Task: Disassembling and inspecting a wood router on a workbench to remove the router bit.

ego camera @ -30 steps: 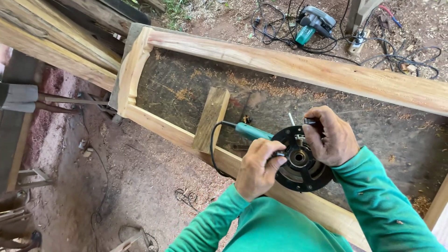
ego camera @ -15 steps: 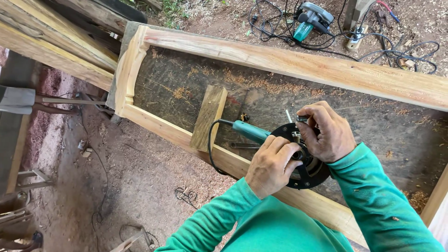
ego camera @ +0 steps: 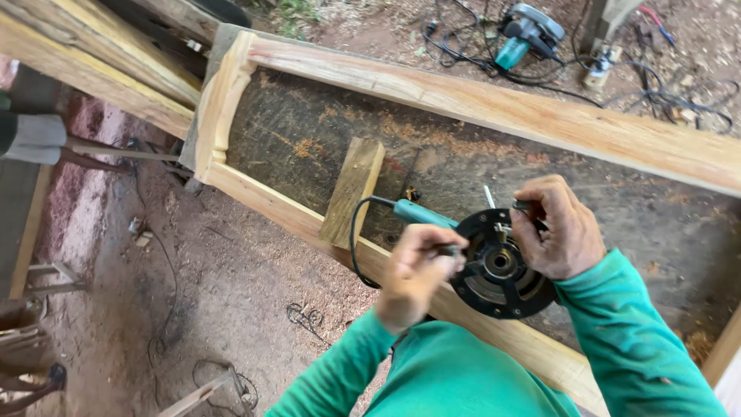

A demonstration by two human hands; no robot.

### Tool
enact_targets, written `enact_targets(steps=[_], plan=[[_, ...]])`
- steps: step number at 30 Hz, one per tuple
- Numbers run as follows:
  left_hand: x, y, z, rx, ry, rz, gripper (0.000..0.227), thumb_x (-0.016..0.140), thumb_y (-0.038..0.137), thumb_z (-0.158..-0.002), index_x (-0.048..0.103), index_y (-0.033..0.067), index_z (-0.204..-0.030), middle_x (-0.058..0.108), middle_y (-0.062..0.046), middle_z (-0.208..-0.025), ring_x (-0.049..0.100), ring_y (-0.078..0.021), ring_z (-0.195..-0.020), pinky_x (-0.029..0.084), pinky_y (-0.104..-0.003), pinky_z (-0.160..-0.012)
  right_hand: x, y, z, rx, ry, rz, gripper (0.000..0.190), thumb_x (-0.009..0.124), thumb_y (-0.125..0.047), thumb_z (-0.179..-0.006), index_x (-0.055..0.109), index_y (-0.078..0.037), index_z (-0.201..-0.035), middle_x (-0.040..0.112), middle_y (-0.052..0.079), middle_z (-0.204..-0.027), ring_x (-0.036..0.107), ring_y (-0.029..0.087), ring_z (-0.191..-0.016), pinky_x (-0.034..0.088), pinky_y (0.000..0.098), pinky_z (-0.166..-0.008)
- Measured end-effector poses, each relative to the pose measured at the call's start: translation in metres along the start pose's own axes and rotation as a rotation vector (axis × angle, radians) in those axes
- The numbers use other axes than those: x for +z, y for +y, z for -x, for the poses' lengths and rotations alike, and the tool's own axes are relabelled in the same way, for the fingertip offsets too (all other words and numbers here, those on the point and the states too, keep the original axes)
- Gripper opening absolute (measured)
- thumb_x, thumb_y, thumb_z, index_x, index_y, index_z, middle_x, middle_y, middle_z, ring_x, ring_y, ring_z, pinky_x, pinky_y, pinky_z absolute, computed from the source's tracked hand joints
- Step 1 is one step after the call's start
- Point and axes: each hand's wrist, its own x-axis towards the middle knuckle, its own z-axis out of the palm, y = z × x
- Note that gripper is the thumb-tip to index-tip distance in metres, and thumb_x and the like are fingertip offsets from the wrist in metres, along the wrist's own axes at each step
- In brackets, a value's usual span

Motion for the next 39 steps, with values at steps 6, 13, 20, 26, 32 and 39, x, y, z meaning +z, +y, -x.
enact_targets(steps=[6, 13, 20, 26, 32, 39], plan=[[-0.083, 0.012, 0.028, -0.314, 0.349, -0.085, 0.014, 0.057, 0.01, -0.102, 0.063, 0.0021, -0.092, 0.057, -0.004, -0.066, 0.051, -0.0116, -0.058, 0.044, -0.024, -0.055, -0.006, -0.013, 0.0, 0.109, -0.129, 0.046, 0.031, 0.072, 0.009, -0.082, 0.061, 0.004, -0.111, 0.063, 0.012, -0.095, 0.057, 0.021, -0.069, 0.048, 0.0316, -0.063], [-0.107, -0.081, 0.019, -0.457, 0.222, -0.536, 0.03, 0.048, 0.002, -0.096, 0.073, 0.0057, -0.111, 0.066, -0.002, -0.077, 0.055, -0.0109, -0.065, 0.047, -0.025, -0.059, -0.006, -0.016, -0.001, 0.179, -0.181, 0.043, 0.029, 0.069, 0.007, -0.085, 0.059, 0.003, -0.112, 0.06, 0.011, -0.094, 0.056, 0.019, -0.068, 0.047, 0.0304, -0.063], [-0.112, -0.096, -0.015, -0.421, 0.352, -1.158, 0.029, 0.065, 0.018, -0.092, 0.061, 0.0167, -0.121, 0.058, -0.007, -0.113, 0.068, -0.0261, -0.088, 0.056, -0.042, -0.08, -0.003, -0.016, 0.01, 0.325, -0.155, -0.119, 0.027, 0.054, 0.011, -0.092, 0.053, 0.006, -0.118, 0.058, 0.015, -0.098, 0.052, 0.02, -0.078, 0.046, 0.0304, -0.073], [-0.145, -0.131, -0.029, -0.22, 0.29, -1.363, 0.041, 0.07, 0.006, -0.085, 0.057, 0.0146, -0.124, 0.051, -0.012, -0.115, 0.067, -0.0299, -0.074, 0.06, -0.045, -0.07, 0.001, -0.017, -0.01, 0.463, -0.172, -0.169, 0.02, 0.044, 0.017, -0.111, 0.059, 0.01, -0.122, 0.058, 0.016, -0.097, 0.051, 0.018, -0.079, 0.044, 0.0261, -0.071], [-0.174, -0.154, -0.054, -0.155, 0.15, -1.363, 0.057, 0.066, 0.006, -0.085, 0.06, 0.0269, -0.137, 0.051, -0.018, -0.128, 0.068, -0.0386, -0.073, 0.058, -0.052, -0.071, 0.006, 0.006, -0.011, 0.526, -0.252, -0.078, 0.015, 0.046, 0.01, -0.105, 0.057, 0.004, -0.112, 0.056, 0.011, -0.091, 0.048, 0.017, -0.075, 0.042, 0.027, -0.067], [-0.189, -0.168, -0.051, -0.046, 0.038, -1.385, 0.048, 0.075, 0.017, -0.087, 0.058, 0.0141, -0.132, 0.05, -0.02, -0.129, 0.068, -0.0344, -0.066, 0.06, -0.047, -0.062, 0.01, -0.004, -0.008, 0.535, -0.27, 0.045, 0.016, 0.056, -0.002, -0.106, 0.061, 0.005, -0.12, 0.053, 0.01, -0.087, 0.047, 0.018, -0.071, 0.041, 0.0284, -0.065]])
